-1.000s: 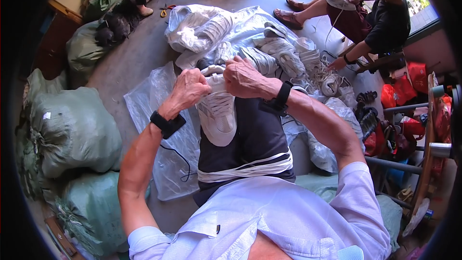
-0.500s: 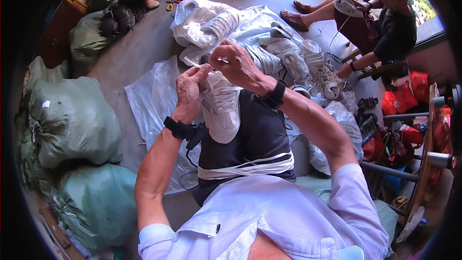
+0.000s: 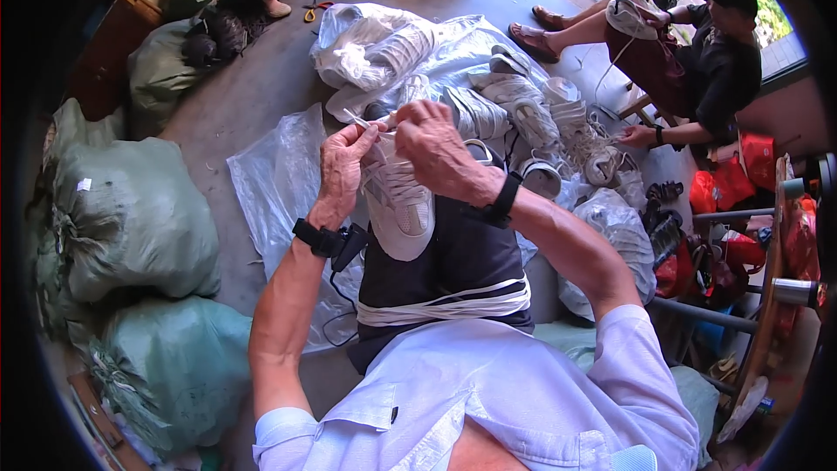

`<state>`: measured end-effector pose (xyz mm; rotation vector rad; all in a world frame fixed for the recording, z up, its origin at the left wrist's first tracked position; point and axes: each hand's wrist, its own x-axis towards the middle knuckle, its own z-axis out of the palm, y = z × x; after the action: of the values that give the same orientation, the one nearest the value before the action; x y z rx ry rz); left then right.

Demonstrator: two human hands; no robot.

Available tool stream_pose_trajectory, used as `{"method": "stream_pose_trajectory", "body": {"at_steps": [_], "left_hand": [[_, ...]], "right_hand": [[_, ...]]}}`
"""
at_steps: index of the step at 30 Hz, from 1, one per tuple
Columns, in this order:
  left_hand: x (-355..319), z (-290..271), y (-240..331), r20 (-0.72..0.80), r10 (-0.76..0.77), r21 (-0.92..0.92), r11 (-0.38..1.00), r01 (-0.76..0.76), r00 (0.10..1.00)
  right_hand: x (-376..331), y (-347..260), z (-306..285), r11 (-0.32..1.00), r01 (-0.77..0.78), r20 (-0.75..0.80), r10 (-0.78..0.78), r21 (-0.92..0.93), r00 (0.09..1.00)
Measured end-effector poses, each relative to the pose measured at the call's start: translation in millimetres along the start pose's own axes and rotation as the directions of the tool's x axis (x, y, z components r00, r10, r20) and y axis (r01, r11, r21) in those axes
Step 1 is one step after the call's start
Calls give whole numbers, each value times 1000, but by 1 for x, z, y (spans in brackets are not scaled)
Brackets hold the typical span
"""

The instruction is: Insert and pull shoelaces through the eyelets of shoe uppers.

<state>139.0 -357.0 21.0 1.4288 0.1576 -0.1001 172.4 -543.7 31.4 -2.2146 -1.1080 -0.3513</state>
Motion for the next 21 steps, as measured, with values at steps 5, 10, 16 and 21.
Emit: {"method": "stream_pose_trajectory", "body": {"at_steps": [5,10,16,21], "left_hand": [[-1,6,6,-33,-27,-15,1000,27,999],[3,-1,-1,-2,-18,-65,998,18,1000],[-8,13,6,-93,9,-35,999,-13,996],[-33,15,-9,-281,333,183,939,-290,900]], "right_hand": [[-34,48,-58,972,-231,-287,208,-49,935],[-69,97,-105,753,-654,-347,634,74,691],[-82,90,-96,869,-491,-295,484,56,824],[-79,80,-91,761,-629,-200,649,162,734]]}}
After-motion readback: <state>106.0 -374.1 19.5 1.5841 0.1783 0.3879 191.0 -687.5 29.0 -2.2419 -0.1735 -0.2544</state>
